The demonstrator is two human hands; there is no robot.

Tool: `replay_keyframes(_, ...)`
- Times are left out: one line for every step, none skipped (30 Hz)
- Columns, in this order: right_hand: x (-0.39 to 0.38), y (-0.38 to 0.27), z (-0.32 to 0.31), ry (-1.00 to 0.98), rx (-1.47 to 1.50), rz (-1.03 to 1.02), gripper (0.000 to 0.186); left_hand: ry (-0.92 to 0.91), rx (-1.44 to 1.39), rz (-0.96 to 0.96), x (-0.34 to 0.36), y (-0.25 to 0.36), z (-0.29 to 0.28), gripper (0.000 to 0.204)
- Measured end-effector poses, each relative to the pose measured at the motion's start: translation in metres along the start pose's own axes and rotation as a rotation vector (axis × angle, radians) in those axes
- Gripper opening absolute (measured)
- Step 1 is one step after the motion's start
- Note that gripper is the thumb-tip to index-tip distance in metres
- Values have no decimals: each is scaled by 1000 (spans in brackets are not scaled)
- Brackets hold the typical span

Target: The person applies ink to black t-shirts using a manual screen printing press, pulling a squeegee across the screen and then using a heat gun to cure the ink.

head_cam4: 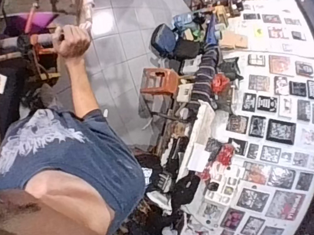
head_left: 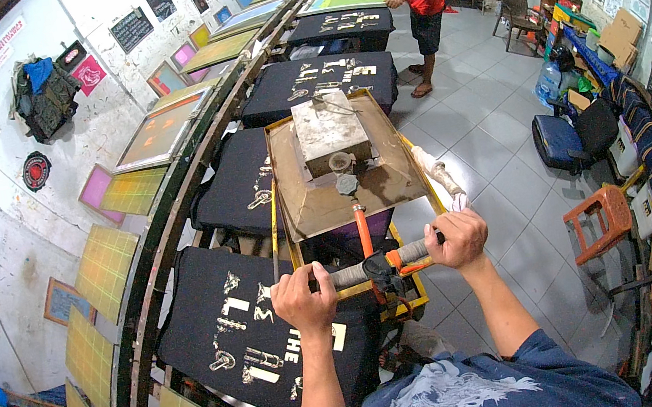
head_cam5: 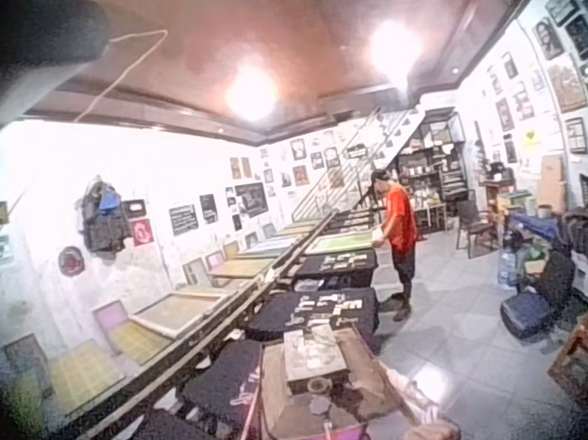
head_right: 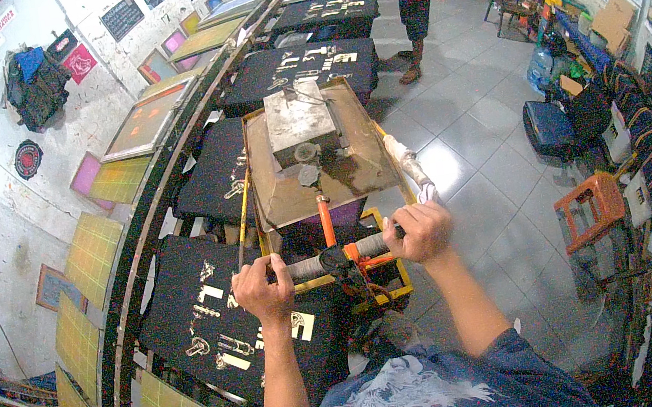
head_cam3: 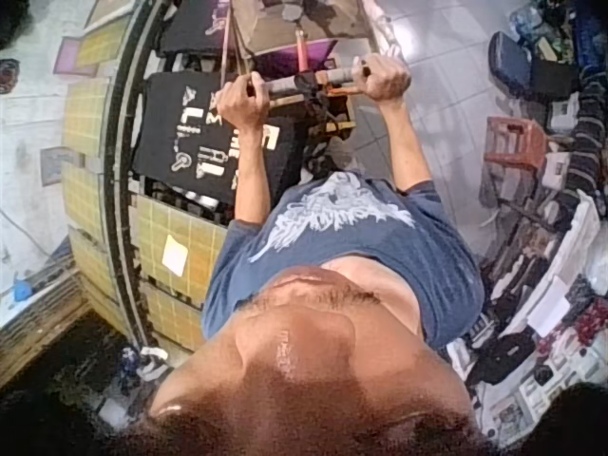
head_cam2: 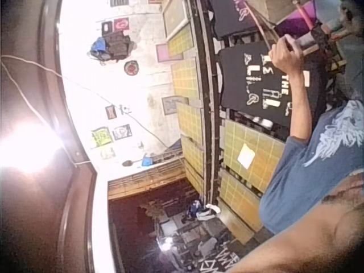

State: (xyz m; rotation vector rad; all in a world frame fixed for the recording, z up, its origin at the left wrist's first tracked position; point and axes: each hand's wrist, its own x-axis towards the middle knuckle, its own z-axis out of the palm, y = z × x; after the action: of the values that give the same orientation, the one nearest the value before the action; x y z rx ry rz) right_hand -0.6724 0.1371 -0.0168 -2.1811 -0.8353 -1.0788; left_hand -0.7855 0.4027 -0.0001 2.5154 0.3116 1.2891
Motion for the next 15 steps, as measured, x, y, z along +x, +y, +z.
replay_keyframes(0, 0, 0, 0, 1, 2, 23, -1, -1, -1, 0, -1, 0, 19)
replay_keyframes(0, -1, 0, -1, 2, 5, 23, 2, -2, 1, -1, -1, 0, 19)
replay_keyframes(0, -1, 0, -1, 2, 5, 23, 5, -3, 2, -1, -1, 0, 19)
replay_keyframes(0, -1, 0, -1, 2, 5, 23, 8, -5, 4, -1, -1, 0, 19)
replay_keyframes(0, -1, 0, 0, 2, 4, 23, 8, -1, 7, -1, -2, 0, 19)
replay_keyframes(0, -1, 1, 5, 3, 4, 23, 9, 4, 11, -2, -3, 1, 19)
replay_keyframes(0, -2, 1, 10, 4, 3, 23, 9, 9, 14, -2, -3, 1, 19)
replay_keyframes(0, -2, 1, 15, 5, 2, 23, 11, 8, 14, -2, -4, 1, 19)
replay_keyframes(0, -2, 1, 12, 4, 3, 23, 13, 6, 13, -1, -4, 1, 19)
replay_keyframes(0, -2, 2, 9, 2, 3, 23, 14, 5, 13, -1, -4, 2, 19)
replay_keyframes(0, -2, 1, 6, 0, 4, 24, 14, 7, 13, -1, -3, 1, 20)
replay_keyframes(0, -2, 1, 4, -1, 5, 24, 13, 8, 13, -1, -2, 1, 20)
replay_keyframes(0, -2, 0, 1, -2, 5, 24, 12, 9, 13, -1, -2, 0, 20)
replay_keyframes(0, -3, 0, 0, -1, 4, 24, 18, 7, 15, -1, -2, 0, 19)
replay_keyframes(0, -3, 1, 1, 3, 5, 24, 24, 6, 17, -1, -3, 1, 19)
